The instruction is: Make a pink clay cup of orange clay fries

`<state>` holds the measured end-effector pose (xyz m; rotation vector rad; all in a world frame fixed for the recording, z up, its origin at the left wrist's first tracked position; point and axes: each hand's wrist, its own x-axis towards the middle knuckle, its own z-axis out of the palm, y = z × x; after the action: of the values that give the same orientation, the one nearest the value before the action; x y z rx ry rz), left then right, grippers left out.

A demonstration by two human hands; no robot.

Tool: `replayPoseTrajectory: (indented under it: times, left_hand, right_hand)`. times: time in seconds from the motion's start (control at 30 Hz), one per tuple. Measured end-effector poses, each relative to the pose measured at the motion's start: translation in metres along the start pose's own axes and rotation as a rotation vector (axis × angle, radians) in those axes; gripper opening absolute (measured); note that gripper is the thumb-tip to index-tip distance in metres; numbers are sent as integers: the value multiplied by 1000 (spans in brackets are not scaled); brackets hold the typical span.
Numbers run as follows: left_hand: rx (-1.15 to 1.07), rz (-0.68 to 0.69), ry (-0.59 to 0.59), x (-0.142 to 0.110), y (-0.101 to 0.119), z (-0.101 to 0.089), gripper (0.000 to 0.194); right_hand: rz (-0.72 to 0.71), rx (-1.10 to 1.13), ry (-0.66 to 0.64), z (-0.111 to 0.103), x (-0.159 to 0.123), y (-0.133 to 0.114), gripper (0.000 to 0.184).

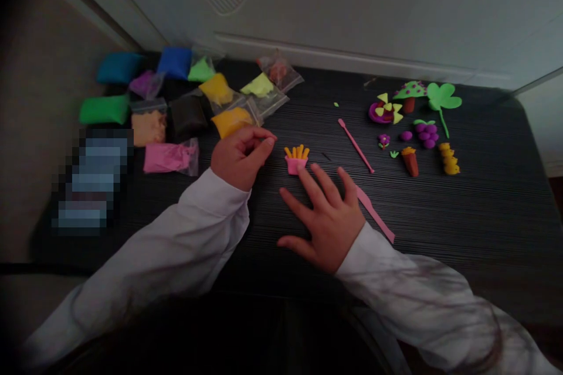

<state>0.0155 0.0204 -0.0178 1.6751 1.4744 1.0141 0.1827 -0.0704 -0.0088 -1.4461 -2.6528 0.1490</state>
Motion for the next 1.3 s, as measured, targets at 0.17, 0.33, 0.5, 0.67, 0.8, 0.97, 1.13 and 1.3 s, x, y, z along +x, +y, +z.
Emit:
replayPoseTrajectory:
  times: [0.17,0.33,0.5,0.67,0.8,0.97,1.13,1.3]
  left_hand:
    - [0,10,-2,0,0,0,15]
    - [-7,1,-1,0,0,0,15]
    - [-8,3,-2,0,1,0,14]
    - [-12,16,2,0,0,0,15]
    - [-15,24,5,1,-2,1,14]
    - [-19,14,0,0,-1,1,14]
    - [-31,14,-1,0,-1,1,14]
    - [-24,25,4,0,-2,2,15]
  right_hand:
    - [1,6,-11,1,0,-1,63]
    - [-51,18,-16,1,-1,-1,64]
    - [-11,1,-13,0,0,-1,64]
    - [30,-18,-2,0,0,-2,62]
    - [-41,0,-22,1,1,-3,64]
    - [-10,-15,-13,1,1,-3,64]
    - [30,-19,-7,1,0,-5,63]
    - [11,-13,-19,1,3,1,62]
